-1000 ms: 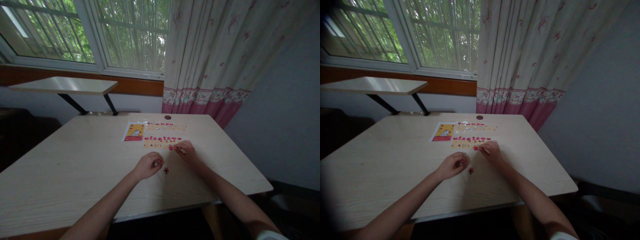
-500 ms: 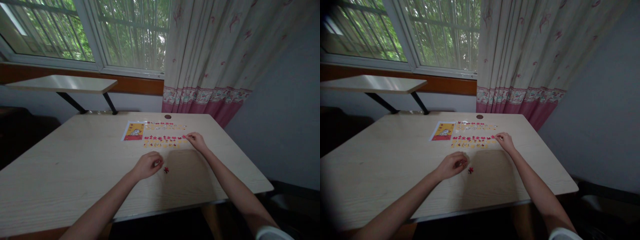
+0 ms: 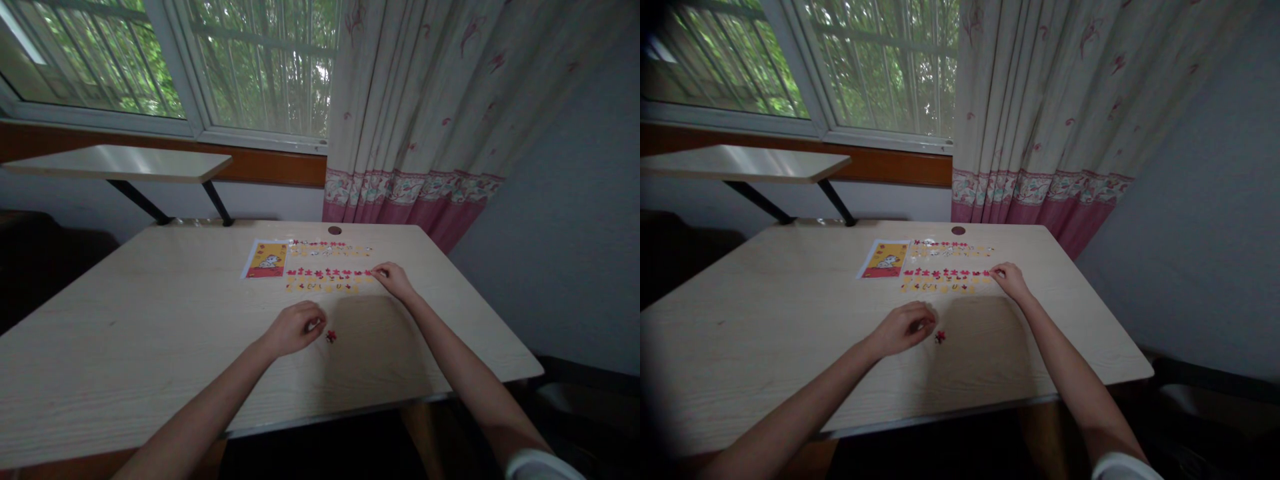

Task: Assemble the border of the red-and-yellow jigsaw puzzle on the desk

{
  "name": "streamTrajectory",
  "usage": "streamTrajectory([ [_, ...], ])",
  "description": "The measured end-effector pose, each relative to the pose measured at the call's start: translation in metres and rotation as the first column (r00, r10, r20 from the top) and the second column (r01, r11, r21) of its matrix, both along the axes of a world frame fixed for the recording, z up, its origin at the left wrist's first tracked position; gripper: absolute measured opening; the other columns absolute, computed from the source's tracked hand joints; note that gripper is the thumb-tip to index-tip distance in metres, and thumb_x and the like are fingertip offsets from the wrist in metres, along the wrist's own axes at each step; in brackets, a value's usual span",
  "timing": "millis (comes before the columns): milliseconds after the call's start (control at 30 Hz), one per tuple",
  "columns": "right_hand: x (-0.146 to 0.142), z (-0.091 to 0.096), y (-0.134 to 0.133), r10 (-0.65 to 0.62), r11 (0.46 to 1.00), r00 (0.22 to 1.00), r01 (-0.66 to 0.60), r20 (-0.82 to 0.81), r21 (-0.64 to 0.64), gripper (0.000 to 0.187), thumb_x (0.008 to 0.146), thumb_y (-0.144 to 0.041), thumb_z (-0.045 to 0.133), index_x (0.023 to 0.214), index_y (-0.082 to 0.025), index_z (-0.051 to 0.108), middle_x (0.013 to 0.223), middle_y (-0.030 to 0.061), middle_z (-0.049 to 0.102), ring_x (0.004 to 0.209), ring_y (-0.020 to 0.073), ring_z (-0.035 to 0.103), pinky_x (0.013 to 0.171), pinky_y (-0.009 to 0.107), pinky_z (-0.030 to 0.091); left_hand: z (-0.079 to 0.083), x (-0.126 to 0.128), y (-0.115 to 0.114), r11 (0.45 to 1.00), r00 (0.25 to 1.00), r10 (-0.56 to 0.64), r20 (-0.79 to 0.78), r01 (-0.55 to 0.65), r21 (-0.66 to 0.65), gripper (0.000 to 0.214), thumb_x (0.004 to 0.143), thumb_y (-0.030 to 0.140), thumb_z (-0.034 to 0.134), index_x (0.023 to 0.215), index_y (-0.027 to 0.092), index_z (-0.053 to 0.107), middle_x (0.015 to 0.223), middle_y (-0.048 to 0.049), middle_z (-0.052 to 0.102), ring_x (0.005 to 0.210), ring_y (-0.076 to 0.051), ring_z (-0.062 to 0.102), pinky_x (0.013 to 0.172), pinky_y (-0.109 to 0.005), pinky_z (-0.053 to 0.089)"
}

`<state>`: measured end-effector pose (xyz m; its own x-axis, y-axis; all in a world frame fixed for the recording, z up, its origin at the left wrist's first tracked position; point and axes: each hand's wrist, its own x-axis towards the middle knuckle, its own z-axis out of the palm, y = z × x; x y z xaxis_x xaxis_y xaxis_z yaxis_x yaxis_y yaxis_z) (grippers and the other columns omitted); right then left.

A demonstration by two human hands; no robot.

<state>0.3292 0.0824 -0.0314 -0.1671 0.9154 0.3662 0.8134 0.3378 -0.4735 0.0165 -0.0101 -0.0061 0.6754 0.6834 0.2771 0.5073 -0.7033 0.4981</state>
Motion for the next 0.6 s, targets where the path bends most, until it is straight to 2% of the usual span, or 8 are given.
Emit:
streamTrajectory([
  [133, -0.006, 0.004, -0.006, -0.009, 0.997, 1.0, 0.006, 0.028, 0.082, 0.015, 0.081, -0.027, 0.056, 0.081, -0.019, 0.069, 0.081, 0.0061, 0.069, 0.077, 0.0187, 0.06, 0.075, 0.031, 0.043, 0.0, 0.001, -0.002, 0.998, 0.998, -0.066, -0.024, 0.065, -0.014, 0.017, 0.082, 0.02, 0.049, 0.093, 0.018, 0.062, 0.083, -0.0046, 0.059, 0.08, -0.016, 0.055, 0.071, -0.027, 0.044],
  [300, -0.028, 0.009, -0.023, 0.072, 0.98, 0.996, -0.079, 0.046, 0.182, 0.017, 0.084, -0.029, 0.054, 0.083, -0.02, 0.068, 0.083, 0.0058, 0.069, 0.081, 0.0186, 0.059, 0.078, 0.032, 0.04, 0.003, 0.003, -0.006, 0.994, 0.991, -0.107, -0.079, 0.105, -0.025, 0.022, 0.082, 0.029, 0.056, 0.101, 0.022, 0.064, 0.09, -0.0052, 0.057, 0.086, -0.018, 0.054, 0.075, -0.027, 0.044],
  [400, -0.05, 0.011, -0.039, 0.24, 0.945, 0.968, -0.25, 0.07, 0.209, 0.016, 0.085, -0.027, 0.053, 0.083, -0.02, 0.067, 0.081, 0.0042, 0.069, 0.079, 0.0163, 0.059, 0.078, 0.031, 0.039, 0.006, 0.004, -0.007, 0.992, 0.99, -0.118, -0.071, 0.115, -0.047, 0.018, 0.082, 0.029, 0.057, 0.096, 0.022, 0.066, 0.09, -0.0047, 0.057, 0.087, -0.018, 0.053, 0.077, -0.027, 0.044],
  [500, -0.07, 0.015, -0.057, 0.445, 0.872, 0.888, -0.458, 0.112, 0.17, 0.015, 0.086, -0.024, 0.052, 0.085, -0.02, 0.066, 0.08, 0.0027, 0.068, 0.078, 0.0142, 0.058, 0.076, 0.028, 0.041, 0.006, 0.006, -0.006, 0.989, 0.991, -0.133, -0.035, 0.13, -0.074, 0.014, 0.081, 0.027, 0.058, 0.092, 0.021, 0.065, 0.09, -0.0046, 0.058, 0.09, -0.018, 0.053, 0.08, -0.029, 0.043],
  [600, -0.084, 0.02, -0.071, 0.541, 0.816, 0.823, -0.564, 0.174, 0.13, 0.014, 0.086, -0.022, 0.052, 0.087, -0.019, 0.065, 0.08, 0.0026, 0.067, 0.077, 0.0138, 0.059, 0.075, 0.028, 0.042, 0.004, 0.005, -0.006, 0.985, 0.991, -0.135, 0.018, 0.136, -0.107, 0.011, 0.082, 0.023, 0.056, 0.09, 0.02, 0.062, 0.088, -0.0038, 0.06, 0.089, -0.018, 0.053, 0.08, -0.03, 0.043],
])
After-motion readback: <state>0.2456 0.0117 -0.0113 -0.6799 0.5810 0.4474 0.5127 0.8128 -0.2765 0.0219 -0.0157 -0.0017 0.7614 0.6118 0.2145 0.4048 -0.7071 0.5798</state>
